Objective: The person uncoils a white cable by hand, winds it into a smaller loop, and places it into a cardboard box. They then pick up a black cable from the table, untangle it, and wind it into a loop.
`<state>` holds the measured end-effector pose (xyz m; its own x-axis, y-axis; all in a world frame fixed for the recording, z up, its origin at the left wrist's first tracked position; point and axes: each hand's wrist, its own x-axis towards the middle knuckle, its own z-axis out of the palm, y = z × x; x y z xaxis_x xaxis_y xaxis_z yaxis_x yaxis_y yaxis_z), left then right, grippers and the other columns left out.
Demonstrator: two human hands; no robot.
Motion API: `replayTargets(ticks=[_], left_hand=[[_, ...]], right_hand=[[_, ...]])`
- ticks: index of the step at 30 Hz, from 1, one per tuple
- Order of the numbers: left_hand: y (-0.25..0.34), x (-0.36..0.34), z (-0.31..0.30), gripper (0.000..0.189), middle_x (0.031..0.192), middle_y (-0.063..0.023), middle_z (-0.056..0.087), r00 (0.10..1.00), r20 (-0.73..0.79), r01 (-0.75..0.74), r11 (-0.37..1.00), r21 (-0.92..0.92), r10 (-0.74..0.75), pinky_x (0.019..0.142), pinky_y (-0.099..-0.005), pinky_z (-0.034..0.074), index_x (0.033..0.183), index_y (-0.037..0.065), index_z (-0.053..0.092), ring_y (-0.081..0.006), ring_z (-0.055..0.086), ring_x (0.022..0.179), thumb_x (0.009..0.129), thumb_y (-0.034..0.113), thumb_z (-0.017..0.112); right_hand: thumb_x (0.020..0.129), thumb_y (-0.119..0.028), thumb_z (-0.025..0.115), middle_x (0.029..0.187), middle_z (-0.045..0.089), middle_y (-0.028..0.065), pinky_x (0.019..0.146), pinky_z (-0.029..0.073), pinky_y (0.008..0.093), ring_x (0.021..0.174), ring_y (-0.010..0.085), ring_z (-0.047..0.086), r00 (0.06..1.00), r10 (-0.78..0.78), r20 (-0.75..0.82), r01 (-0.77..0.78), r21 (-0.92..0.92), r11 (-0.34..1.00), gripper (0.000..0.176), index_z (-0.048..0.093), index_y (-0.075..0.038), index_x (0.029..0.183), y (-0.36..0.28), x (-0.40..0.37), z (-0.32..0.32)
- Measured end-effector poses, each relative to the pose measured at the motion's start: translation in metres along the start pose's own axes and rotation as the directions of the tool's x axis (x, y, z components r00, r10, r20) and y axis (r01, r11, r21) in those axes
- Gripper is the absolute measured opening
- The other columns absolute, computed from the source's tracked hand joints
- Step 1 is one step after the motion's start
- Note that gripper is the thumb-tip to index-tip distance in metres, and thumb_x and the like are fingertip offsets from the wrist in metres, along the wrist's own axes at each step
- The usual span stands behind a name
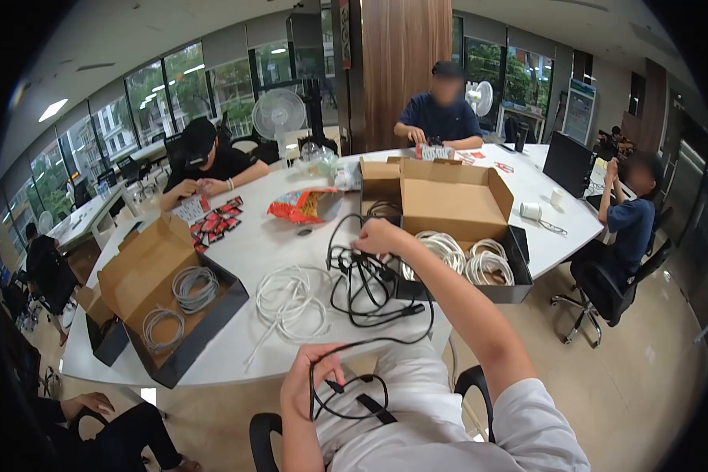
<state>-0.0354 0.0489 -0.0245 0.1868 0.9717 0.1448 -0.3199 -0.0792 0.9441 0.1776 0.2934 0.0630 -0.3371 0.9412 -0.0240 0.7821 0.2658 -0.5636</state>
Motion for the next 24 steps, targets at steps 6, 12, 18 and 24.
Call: replayTargets(ticks=[6,12,18,24], left_hand=[[0.005,-0.001,0.006,0.023,0.085,-0.0107,0.061,0.992,-0.123,0.003,1.0,-0.03,-0.006,0.058,-0.0238,0.044,0.106,-0.007,0.055,-0.0139,0.054,0.062,0.093,0.011,0.056],[-0.006,0.005,-0.014,0.022,0.077,-0.008,0.059,0.994,-0.042,0.102,0.993,-0.066,-0.105,0.057,-0.0233,0.043,0.108,-0.004,0.056,-0.0131,0.053,0.06,0.094,0.012,0.056],[-0.006,0.01,-0.01,0.024,0.07,-0.0048,0.056,0.974,-0.165,0.155,0.988,-0.016,-0.156,0.054,-0.0225,0.04,0.111,-0.003,0.056,-0.0111,0.05,0.057,0.095,0.015,0.055],[0.01,0.001,-0.007,0.026,0.064,0.0002,0.051,0.973,-0.219,0.047,0.992,-0.116,-0.072,0.057,-0.0216,0.035,0.113,-0.002,0.058,-0.0075,0.045,0.057,0.094,0.016,0.055]], right_hand=[[0.08,-0.031,0.064,0.068,0.062,0.0047,0.053,0.048,0.0274,0.057,0.0122,0.055,0.972,-0.084,0.22,0.057,0.125,0.99,0.033,0.071,0.001,0.089,0.008,0.014,0.005],[0.078,-0.025,0.062,0.066,0.063,0.0095,0.059,0.049,0.0319,0.061,0.0172,0.06,0.982,-0.099,0.161,0.119,-0.12,0.986,0.028,0.071,0.0,0.089,0.003,0.017,0.015],[0.08,-0.013,0.054,0.071,0.064,0.0184,0.066,0.05,0.0372,0.065,0.0312,0.06,0.916,-0.257,-0.306,0.246,-0.078,0.966,0.024,0.066,0.003,0.094,0.005,0.031,0.022],[0.089,-0.009,0.046,0.091,0.058,0.0027,0.066,0.048,0.0268,0.079,0.0096,0.055,0.95,-0.014,-0.313,0.215,0.62,0.754,0.033,0.058,0.001,0.118,-0.038,-0.03,-0.035]])
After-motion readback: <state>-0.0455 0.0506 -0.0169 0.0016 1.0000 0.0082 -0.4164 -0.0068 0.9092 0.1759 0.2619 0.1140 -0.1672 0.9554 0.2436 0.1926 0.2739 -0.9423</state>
